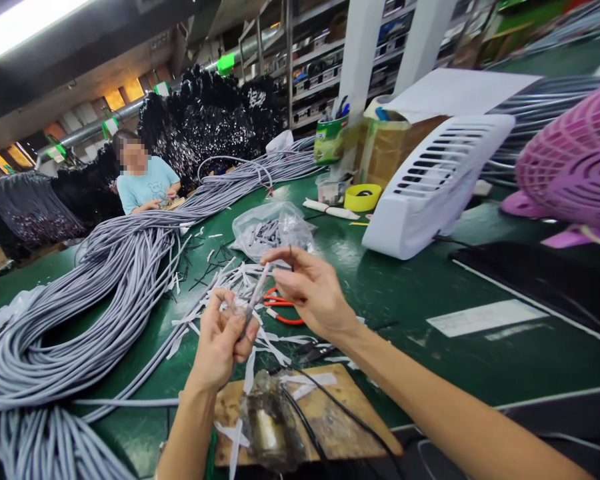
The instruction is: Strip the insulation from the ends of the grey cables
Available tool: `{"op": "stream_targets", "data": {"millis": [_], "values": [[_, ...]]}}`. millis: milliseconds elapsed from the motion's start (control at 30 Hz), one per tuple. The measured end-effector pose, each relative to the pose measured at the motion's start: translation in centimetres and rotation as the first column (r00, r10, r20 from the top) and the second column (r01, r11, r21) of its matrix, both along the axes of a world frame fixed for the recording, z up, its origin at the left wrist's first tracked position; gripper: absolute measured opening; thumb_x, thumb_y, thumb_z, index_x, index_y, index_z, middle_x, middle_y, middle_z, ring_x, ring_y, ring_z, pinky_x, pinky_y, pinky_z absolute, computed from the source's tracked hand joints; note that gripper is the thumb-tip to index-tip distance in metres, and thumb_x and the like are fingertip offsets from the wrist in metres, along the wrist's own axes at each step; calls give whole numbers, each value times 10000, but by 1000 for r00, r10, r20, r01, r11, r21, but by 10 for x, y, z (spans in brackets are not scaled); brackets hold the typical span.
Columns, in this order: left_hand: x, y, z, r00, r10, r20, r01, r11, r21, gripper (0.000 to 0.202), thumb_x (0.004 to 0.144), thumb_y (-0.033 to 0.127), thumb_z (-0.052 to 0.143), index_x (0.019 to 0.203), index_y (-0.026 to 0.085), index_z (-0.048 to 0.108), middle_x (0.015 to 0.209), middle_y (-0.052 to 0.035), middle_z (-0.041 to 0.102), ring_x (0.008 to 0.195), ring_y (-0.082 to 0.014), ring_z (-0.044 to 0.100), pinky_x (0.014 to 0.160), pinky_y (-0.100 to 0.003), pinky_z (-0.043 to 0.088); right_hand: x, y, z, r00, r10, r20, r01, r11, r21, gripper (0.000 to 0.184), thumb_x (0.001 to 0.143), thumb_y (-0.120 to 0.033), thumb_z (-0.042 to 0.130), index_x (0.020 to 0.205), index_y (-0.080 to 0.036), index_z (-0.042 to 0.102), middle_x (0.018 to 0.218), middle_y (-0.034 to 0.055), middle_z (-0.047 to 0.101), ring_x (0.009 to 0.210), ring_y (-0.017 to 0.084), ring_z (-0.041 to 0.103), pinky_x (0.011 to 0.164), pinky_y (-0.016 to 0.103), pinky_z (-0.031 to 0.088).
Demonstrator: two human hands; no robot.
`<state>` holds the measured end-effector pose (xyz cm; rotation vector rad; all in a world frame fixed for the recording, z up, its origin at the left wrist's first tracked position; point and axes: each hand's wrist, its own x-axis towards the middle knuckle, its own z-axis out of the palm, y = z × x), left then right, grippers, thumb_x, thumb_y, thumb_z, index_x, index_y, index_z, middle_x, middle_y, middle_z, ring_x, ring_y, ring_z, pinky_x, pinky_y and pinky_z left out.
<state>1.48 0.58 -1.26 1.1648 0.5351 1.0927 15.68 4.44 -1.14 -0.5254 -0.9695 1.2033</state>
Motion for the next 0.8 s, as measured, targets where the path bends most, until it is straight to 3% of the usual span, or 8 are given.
{"op": "stream_targets", "data": {"millis": [67,133,233,333,467,567,667,800], "values": [[1,0,-1,999,33,-42,-31,999,31,258,791,356,606,866,230,393,549,86,468,314,26,163,298,-77,123,1,-4,-1,991,125,41,-127,991,45,272,581,-242,652,840,-173,605,817,-9,587,350,-24,244,325,187,132],[2,0,-2,991,86,-101,-80,994,70,303,782,384,610,987,213,466,534,76,465,310,21,196,298,-93,140,1,-4,-3,987,155,53,-157,986,54,274,605,-250,649,868,-190,602,802,-15,594,354,-15,243,322,182,138],[2,0,-1,974,142,-178,-126,987,97,418,759,420,625,1076,166,526,526,61,460,318,14,240,302,-112,163,1,-4,-5,993,14,119,-24,997,78,195,642,-269,670,805,-180,609,683,-25,583,377,10,313,323,171,205],[2,0,-2,972,123,-200,-114,992,54,424,758,466,605,1027,141,561,549,44,488,324,14,256,303,-116,177,1,-5,-3,976,-110,187,84,986,144,167,648,-277,692,752,-173,613,665,-3,614,451,50,456,379,170,338],[3,2,-4,972,74,-222,-73,997,13,388,775,501,561,857,121,550,507,50,474,311,9,280,297,-108,206,3,-9,-1,961,-63,270,4,977,214,224,696,-328,669,853,-182,604,664,19,664,537,101,571,496,203,454],[4,3,-5,978,67,-196,-69,998,-5,375,742,501,601,788,150,480,485,70,469,287,6,285,274,-102,223,4,-12,-1,922,6,387,-111,962,250,253,764,-370,595,917,-169,612,654,37,675,525,106,570,495,205,446],[4,4,-3,983,82,-164,-94,994,-63,418,690,516,648,794,163,449,493,75,479,282,5,292,263,-94,221,3,-14,0,858,57,511,-228,933,279,270,785,-404,552,821,-158,659,628,39,649,527,115,554,474,208,426],[3,4,-1,981,130,-147,-155,973,-174,481,632,554,675,779,185,404,457,96,450,264,3,269,250,-84,169,1,-12,-2,774,-45,631,-229,910,346,221,782,-329,540,740,-166,681,537,7,578,446,92,463,412,202,364]]}}
